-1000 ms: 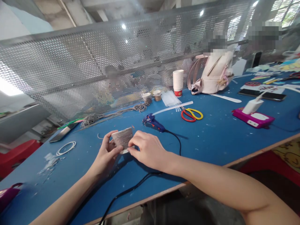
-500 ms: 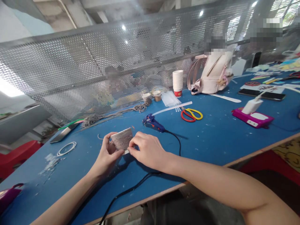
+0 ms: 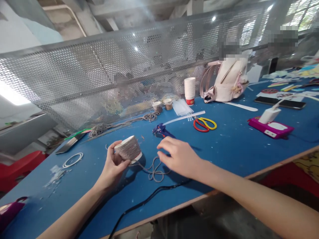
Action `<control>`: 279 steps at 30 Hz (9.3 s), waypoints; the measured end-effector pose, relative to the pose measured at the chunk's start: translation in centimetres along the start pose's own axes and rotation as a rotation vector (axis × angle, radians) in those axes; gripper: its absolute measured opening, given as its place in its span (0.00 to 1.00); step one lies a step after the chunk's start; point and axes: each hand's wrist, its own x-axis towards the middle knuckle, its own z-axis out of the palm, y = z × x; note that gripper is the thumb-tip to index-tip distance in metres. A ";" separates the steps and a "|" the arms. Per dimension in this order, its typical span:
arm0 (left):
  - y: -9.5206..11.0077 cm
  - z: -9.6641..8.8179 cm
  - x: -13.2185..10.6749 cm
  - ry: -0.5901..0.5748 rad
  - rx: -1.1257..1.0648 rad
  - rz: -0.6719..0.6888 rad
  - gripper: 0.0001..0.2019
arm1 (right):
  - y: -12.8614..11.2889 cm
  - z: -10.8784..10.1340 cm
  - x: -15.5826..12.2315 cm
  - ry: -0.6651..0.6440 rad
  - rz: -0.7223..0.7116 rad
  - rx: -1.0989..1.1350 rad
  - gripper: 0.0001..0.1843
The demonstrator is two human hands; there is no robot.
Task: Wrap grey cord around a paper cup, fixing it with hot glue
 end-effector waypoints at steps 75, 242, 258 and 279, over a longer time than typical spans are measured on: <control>-0.2 -0.3 0.6 0.176 0.072 0.105 0.36 | -0.4 2.9 0.3 -0.102 0.012 0.184 0.11; 0.9 0.9 -0.7 0.053 -0.031 -0.064 0.29 | -3.5 5.8 2.3 -0.002 0.245 0.514 0.07; 1.1 0.9 -0.8 0.021 -0.035 -0.128 0.21 | -2.9 5.3 1.6 0.015 0.031 0.140 0.05; 1.6 2.2 -1.2 0.023 0.002 -0.255 0.19 | -3.3 4.7 2.3 0.008 0.243 0.512 0.06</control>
